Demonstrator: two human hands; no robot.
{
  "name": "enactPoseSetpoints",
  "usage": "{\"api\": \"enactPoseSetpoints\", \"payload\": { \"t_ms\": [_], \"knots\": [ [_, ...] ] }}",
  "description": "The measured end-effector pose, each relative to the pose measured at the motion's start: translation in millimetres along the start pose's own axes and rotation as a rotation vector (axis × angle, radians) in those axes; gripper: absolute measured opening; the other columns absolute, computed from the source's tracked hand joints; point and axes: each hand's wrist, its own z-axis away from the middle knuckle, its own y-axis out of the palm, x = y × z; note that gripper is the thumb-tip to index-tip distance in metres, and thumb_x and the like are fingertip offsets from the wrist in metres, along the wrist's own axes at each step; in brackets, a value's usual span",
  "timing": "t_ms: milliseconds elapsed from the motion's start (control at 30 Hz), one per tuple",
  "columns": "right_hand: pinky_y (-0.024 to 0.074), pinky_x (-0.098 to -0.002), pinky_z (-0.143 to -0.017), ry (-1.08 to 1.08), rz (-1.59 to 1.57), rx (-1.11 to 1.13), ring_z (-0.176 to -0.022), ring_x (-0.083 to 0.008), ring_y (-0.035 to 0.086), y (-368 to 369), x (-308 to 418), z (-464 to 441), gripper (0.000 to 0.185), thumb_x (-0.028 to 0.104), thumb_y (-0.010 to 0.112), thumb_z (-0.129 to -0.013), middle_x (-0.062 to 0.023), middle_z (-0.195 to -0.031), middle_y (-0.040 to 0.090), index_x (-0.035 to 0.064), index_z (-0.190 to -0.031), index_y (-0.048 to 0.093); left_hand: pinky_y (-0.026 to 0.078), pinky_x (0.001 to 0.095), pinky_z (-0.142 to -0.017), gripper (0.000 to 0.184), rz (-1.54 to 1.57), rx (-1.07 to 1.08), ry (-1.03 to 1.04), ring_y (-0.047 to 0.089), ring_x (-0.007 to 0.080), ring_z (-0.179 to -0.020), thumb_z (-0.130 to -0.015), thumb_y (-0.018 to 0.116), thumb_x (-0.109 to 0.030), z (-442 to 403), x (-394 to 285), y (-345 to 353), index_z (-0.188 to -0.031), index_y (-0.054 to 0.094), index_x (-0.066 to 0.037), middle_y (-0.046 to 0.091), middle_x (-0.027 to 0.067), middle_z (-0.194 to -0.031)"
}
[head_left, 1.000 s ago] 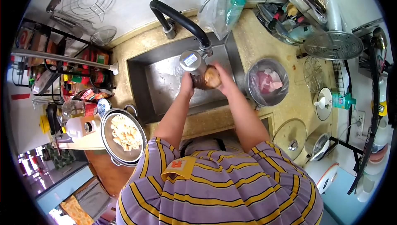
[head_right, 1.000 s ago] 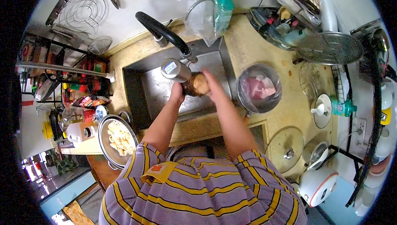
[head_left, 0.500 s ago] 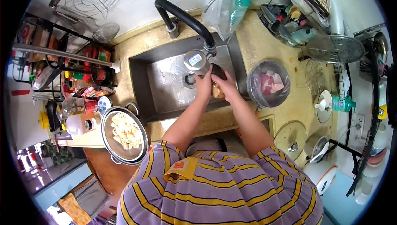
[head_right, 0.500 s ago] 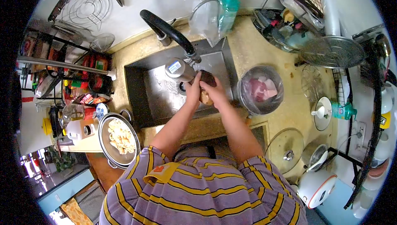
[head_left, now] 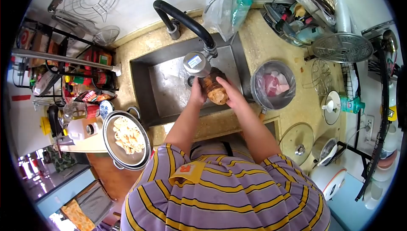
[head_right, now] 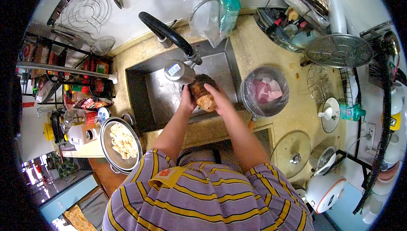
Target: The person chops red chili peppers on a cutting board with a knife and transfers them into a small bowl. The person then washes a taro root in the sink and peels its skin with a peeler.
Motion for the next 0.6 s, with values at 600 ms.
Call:
{"api": "enactPoseSetpoints", "payload": {
  "t_ms": [600],
  "knots": [
    [0.0547,-0.0348,-0.09,-0.247,0.308,-0.089,-0.11,-0.0202,0.066,5,-1,18,0.07,0.027,0.087,-0.084,-0.0087,-0.126,0.065,0.0039,-0.14,0.052,0.049,0.0305,-0.096,0.034,-1.029,-0.075,0.489,0.064,0.0147,-0.104,-0.108,0.053,-0.023,14,-8,34,-0.127,0.068,0.001,0.072,0.0079,-0.115]
  ]
}}
